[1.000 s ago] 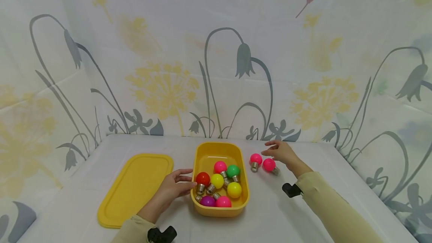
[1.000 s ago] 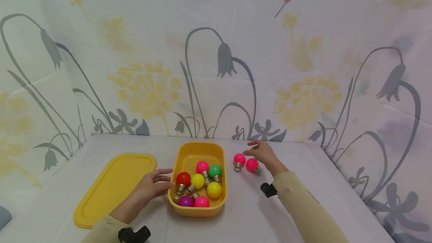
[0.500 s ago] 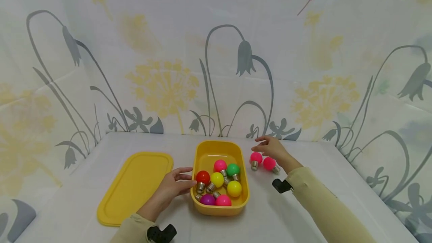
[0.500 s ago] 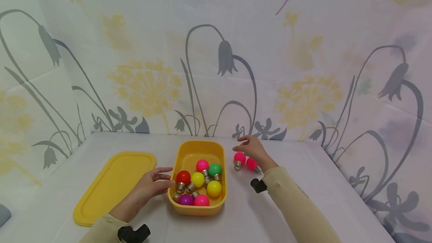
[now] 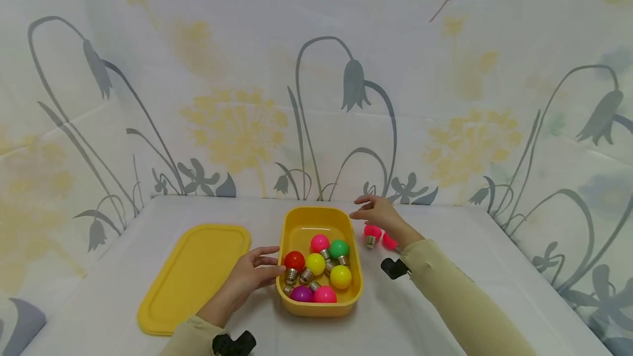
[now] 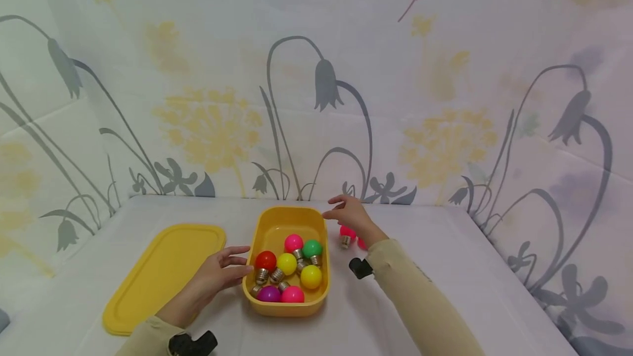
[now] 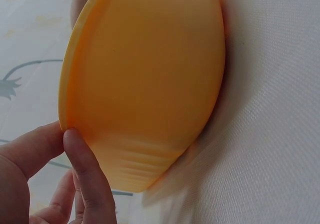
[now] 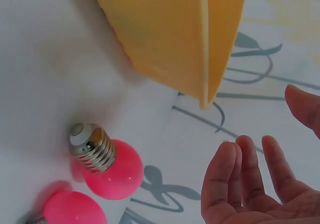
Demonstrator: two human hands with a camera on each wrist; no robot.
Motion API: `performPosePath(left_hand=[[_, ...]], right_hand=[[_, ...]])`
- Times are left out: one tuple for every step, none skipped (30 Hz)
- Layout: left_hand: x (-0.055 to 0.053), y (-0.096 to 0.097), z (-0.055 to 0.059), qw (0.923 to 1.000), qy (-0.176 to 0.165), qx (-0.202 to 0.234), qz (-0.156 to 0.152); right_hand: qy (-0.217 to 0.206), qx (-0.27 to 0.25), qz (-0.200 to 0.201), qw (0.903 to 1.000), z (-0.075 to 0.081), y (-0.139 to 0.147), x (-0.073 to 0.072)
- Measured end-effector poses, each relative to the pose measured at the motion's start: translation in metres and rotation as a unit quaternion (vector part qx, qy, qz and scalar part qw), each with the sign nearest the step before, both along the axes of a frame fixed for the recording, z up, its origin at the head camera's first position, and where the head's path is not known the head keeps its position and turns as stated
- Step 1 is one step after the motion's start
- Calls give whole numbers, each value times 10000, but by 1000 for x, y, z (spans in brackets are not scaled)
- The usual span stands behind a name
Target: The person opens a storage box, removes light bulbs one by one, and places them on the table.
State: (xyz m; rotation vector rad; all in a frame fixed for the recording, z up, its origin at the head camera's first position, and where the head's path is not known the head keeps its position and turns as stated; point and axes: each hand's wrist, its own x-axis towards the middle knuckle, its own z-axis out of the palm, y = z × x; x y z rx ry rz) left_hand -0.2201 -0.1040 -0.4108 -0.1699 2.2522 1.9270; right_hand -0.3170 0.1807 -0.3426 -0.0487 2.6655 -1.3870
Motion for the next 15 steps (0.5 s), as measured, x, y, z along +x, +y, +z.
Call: performPosePath(left_hand=[[0, 0, 0, 10000, -2, 3, -4], [0, -1, 0, 10000, 3, 5, -12], [0, -1, 0, 10000, 12, 11, -20], [0, -1, 0, 10000, 23, 18, -30], [0, -1, -1, 10000, 36, 26, -40], [0, -1, -1, 10000, 48, 37, -49], [0, -1, -1, 10000, 58, 48, -56], [0, -1, -1, 9999, 65, 56, -57], [0, -1, -1, 9999, 71, 68, -57], [0, -1, -1, 9999, 71, 81, -54], [0, -1, -1, 9999, 74, 91, -49], [0, -1, -1, 9999, 74, 102, -44], [0, 0, -1, 9999, 74, 107, -38], [0, 0, -1, 9999, 73, 110, -28], [0, 0, -1, 9999, 72, 119, -20]], right_hand=[[-10, -13, -4, 10000, 1, -3, 0], [-10, -22, -13, 10000, 2, -6, 1], [8, -45, 2, 10000, 3, -9, 1], [6, -87, 6, 10000, 4, -11, 1], [6, -131, 5, 9999, 5, -14, 1], [14, -153, 20, 9999, 6, -17, 1], [27, -180, 32, 9998, 6, -19, 1], [55, -188, 79, 9998, 6, -22, 2], [65, -200, 105, 9997, 7, -24, 2], [54, -197, 120, 9997, 7, -26, 3], [60, -219, 150, 9996, 7, -29, 3], [66, -224, 192, 9995, 7, -31, 3], [64, -259, 222, 9994, 7, -34, 3], [62, -297, 249, 9992, 6, -36, 3], [33, -366, 248, 9990, 6, -39, 3]])
